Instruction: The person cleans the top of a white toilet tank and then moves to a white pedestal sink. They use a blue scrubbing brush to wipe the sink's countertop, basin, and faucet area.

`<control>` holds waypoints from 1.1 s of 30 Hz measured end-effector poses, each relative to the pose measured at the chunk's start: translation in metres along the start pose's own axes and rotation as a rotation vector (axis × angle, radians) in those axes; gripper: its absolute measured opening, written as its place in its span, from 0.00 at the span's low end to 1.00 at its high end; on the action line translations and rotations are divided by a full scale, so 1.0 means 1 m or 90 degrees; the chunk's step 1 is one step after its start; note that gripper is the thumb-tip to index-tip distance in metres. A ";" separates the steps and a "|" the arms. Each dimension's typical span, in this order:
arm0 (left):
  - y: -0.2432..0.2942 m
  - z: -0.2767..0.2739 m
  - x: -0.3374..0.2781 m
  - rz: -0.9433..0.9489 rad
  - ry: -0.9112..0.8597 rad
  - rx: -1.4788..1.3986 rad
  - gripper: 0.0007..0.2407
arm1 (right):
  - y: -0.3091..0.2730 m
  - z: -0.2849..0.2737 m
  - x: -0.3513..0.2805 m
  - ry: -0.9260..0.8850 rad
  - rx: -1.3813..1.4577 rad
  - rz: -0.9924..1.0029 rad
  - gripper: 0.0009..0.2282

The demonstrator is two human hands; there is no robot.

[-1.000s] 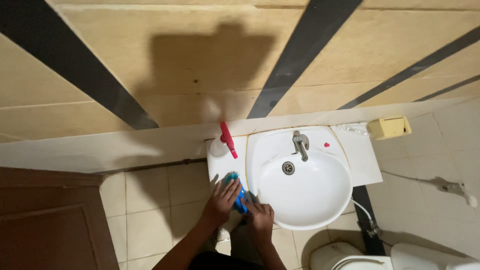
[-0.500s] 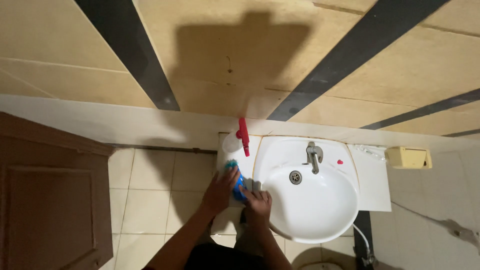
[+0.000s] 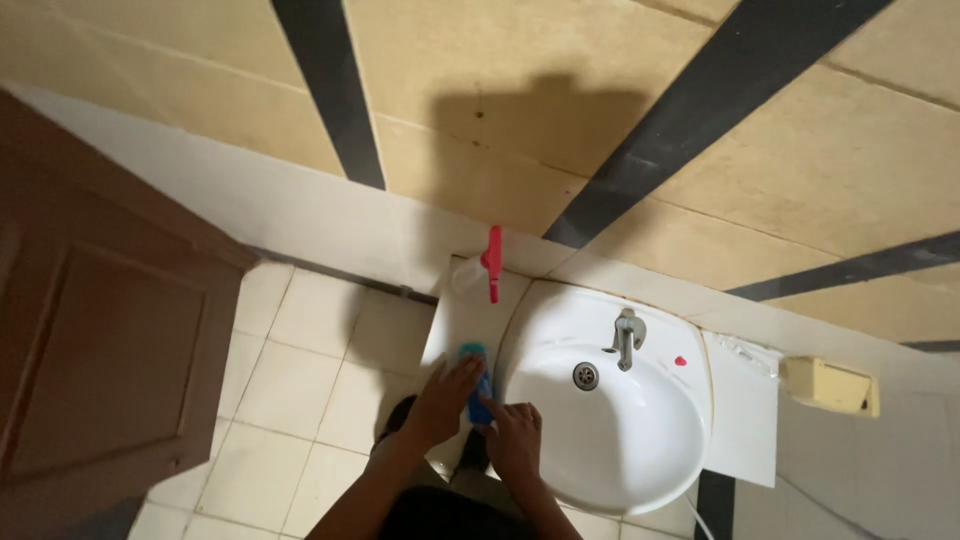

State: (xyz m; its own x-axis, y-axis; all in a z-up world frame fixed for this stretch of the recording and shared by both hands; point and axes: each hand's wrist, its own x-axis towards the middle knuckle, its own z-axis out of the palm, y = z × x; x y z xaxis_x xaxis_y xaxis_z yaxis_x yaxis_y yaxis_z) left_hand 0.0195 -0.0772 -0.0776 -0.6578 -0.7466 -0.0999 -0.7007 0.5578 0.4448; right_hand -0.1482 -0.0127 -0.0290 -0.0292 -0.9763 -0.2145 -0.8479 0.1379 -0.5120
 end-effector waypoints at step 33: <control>-0.025 0.013 0.025 -0.068 0.105 0.035 0.35 | -0.007 -0.001 0.048 0.000 -0.061 -0.039 0.20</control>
State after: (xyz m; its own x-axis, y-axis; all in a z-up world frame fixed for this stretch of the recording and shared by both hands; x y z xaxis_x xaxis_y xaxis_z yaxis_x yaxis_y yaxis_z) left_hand 0.0166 -0.1053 -0.1028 -0.5277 -0.8494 0.0054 -0.7813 0.4878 0.3894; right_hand -0.1445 -0.0607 -0.0346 0.0237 -0.9825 -0.1848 -0.8949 0.0616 -0.4420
